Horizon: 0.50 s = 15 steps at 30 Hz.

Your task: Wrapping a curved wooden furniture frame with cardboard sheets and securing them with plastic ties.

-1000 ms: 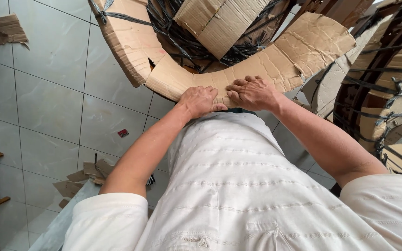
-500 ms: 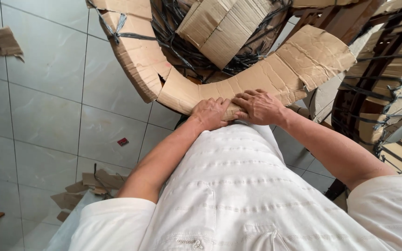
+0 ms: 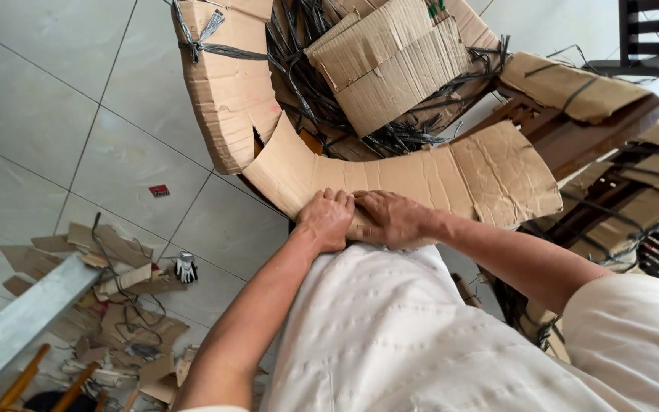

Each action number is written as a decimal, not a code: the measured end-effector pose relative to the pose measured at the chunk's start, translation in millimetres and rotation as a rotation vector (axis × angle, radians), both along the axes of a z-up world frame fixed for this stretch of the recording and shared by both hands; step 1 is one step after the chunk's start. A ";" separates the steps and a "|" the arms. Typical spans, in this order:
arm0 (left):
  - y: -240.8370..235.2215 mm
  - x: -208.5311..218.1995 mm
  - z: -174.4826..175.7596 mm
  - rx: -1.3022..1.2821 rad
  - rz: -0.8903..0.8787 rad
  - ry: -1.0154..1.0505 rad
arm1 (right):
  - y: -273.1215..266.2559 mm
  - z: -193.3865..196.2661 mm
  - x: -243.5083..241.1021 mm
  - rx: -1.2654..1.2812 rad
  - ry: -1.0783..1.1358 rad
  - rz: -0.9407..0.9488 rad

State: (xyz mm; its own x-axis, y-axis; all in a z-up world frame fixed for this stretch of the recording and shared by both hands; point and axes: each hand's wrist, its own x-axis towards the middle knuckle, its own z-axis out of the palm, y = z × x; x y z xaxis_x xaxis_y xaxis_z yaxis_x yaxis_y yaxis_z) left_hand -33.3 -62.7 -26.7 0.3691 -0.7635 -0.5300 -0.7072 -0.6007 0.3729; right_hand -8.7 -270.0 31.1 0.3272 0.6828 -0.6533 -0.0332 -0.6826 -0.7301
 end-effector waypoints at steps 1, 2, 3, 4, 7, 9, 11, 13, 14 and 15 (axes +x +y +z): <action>2.5 -6.8 -6.6 0.004 0.013 0.007 | -3.0 -15.8 13.6 0.004 0.007 0.013; 4.9 -12.3 -14.2 0.011 -0.005 -0.013 | -5.2 -32.6 29.2 0.022 0.213 -0.215; 7.5 -18.2 -22.0 0.018 -0.022 -0.032 | -6.7 -49.8 44.6 0.036 0.419 -0.443; 5.2 -10.5 -11.0 0.022 -0.007 -0.023 | -1.4 -77.4 53.5 0.034 0.428 -0.428; 0.1 5.7 7.3 -0.013 0.018 -0.063 | 21.3 -163.4 77.4 0.053 0.119 -0.369; 0.9 2.5 3.3 0.008 0.017 -0.019 | 44.6 -221.5 83.8 0.074 0.056 -0.474; -2.3 7.2 7.7 0.037 0.012 0.044 | 61.9 -246.3 94.9 0.046 0.118 -0.489; -3.1 8.7 7.1 0.070 0.008 0.101 | 81.3 -295.2 93.5 0.022 0.174 -0.502; -3.1 6.4 5.9 0.073 0.013 0.064 | 91.5 -330.0 84.9 -0.015 0.150 -0.480; -3.0 3.1 6.3 0.076 0.017 0.026 | 102.6 -362.9 74.6 -0.052 0.126 -0.457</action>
